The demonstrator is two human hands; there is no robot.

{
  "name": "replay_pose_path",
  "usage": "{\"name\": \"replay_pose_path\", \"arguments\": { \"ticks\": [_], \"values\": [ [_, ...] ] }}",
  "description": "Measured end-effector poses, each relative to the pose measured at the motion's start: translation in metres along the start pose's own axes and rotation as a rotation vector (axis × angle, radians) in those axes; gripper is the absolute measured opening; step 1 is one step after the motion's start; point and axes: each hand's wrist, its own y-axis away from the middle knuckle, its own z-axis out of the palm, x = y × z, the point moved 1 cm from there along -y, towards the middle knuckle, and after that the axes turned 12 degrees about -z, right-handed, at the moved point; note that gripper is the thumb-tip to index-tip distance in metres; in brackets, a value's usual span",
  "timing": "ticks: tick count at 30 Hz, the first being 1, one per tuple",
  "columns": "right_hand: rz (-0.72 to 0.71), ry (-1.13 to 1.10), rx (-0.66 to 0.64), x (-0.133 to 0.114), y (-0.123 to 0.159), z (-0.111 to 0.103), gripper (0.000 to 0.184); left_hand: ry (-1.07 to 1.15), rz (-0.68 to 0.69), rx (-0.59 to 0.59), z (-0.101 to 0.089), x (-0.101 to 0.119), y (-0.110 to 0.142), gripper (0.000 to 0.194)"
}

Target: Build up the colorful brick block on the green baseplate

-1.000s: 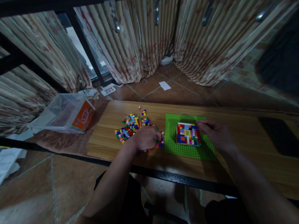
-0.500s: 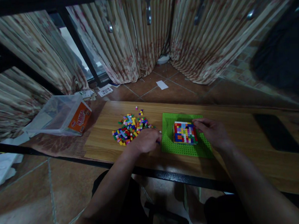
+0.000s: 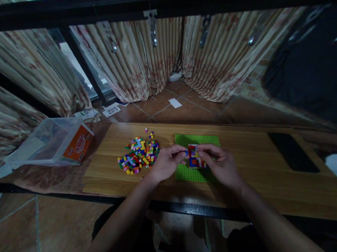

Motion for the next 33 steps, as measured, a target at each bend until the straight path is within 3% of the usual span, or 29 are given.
{"name": "replay_pose_path", "arguments": {
  "ticks": [4,10,16,18,22,24,30,33],
  "values": [
    [-0.069,-0.069,-0.110,-0.009,0.006,0.009,0.023,0.307,-0.109,-0.053,0.015,-0.002,-0.003,0.024],
    [-0.102,-0.035,-0.095,-0.007,0.004,0.010,0.018,0.372,-0.103,-0.111,0.016,-0.002,-0.002,0.037],
    [-0.189,0.105,-0.162,-0.009,0.001,0.002,0.015,0.303,-0.106,-0.140,0.019,-0.001,0.000,0.043],
    [-0.175,0.208,-0.175,-0.006,-0.002,-0.012,0.018,0.266,-0.115,-0.095,0.020,-0.002,-0.001,0.040],
    [-0.053,0.379,-0.049,0.013,-0.010,-0.050,0.025,0.170,-0.149,0.066,0.019,-0.010,-0.006,0.035],
    [0.003,0.419,-0.066,0.023,-0.012,-0.061,0.024,0.123,-0.158,0.103,0.018,-0.015,-0.008,0.034],
    [0.043,0.430,-0.164,0.036,-0.010,-0.054,0.022,-0.024,-0.113,0.087,0.017,-0.020,-0.009,0.030],
    [0.045,0.417,-0.152,0.037,-0.009,-0.049,0.021,-0.075,-0.087,0.084,0.016,-0.020,-0.009,0.028]
  ]
}}
